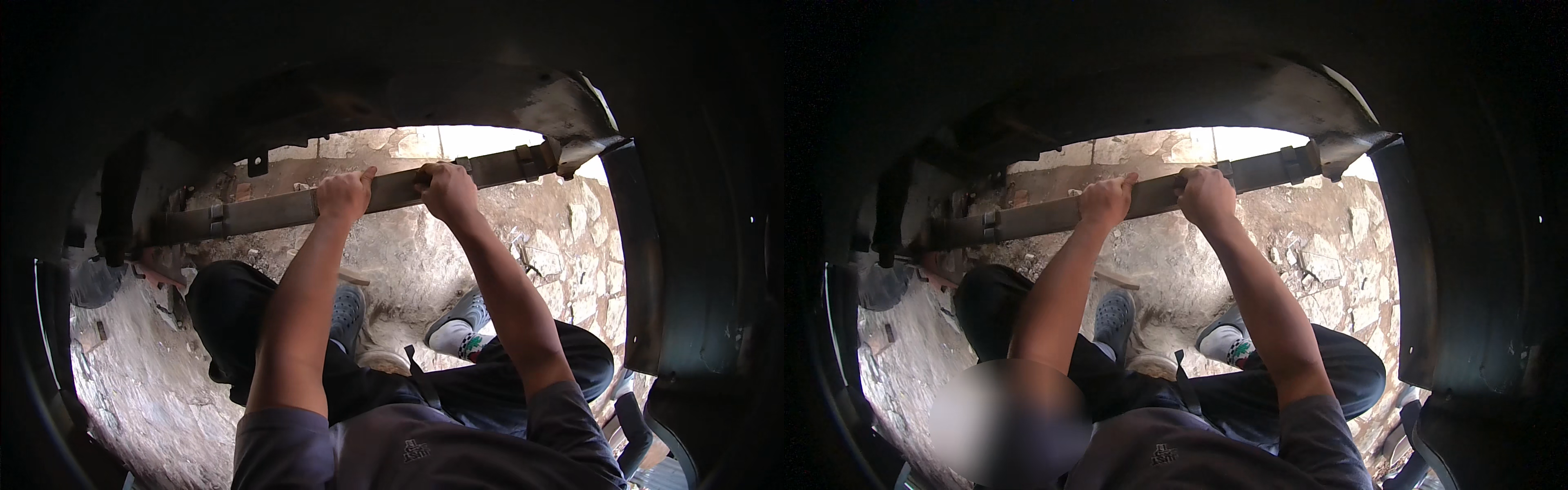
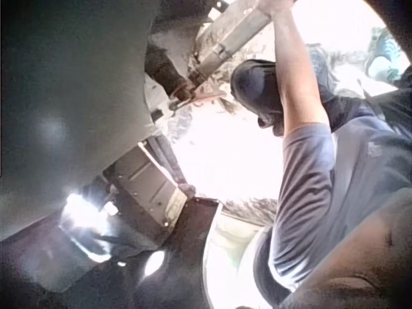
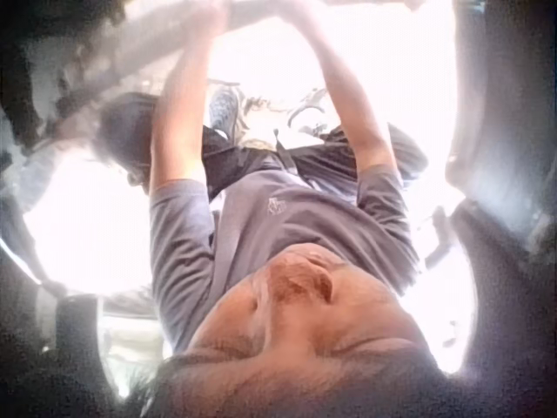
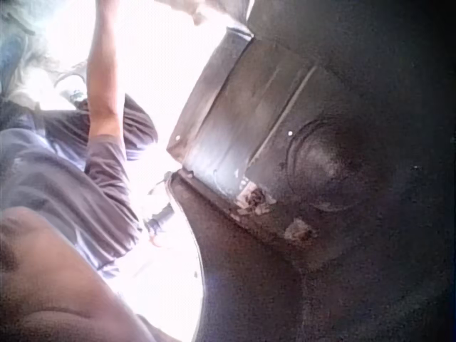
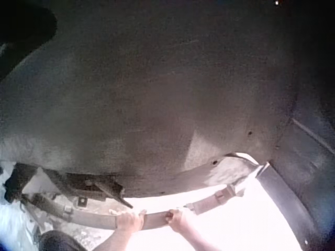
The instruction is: The person sits beneath a vehicle and uses a wrench to tighten bolts on a metal suspension component. They repeatedly adjust the wrench and turn the fasteners to secure the part in place.
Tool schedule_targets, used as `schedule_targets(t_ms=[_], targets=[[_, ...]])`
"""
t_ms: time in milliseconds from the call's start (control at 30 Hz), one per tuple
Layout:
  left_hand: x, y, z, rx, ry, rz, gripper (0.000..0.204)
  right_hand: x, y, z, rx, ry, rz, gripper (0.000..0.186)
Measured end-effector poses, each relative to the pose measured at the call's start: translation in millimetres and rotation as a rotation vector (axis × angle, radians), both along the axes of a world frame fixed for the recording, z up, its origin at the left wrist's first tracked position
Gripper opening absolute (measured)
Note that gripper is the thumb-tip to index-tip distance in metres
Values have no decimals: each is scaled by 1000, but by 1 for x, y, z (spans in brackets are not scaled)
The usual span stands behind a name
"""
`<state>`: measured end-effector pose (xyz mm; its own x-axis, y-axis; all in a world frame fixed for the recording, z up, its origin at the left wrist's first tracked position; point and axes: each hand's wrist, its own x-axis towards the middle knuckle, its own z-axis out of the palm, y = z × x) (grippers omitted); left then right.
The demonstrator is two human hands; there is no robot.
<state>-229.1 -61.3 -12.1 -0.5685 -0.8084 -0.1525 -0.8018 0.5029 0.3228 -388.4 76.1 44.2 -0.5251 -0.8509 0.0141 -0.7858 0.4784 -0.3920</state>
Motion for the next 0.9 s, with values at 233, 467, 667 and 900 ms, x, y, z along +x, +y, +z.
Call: schedule_targets(t_ms=[233,467,667,900], targets=[[5,-6,-6,-31,44,8,69,10,-34,31,165,9,-116,25],[6,-3,-5,-57,55,-1,68,14,-14,-4,33,26,-90,32],[5,0,-2,-47,68,17,67,22,-18,-19,-79,197,-117,35],[7,0,-2,-63,64,6,67,28,-15,-14,-79,205,-213,25]])
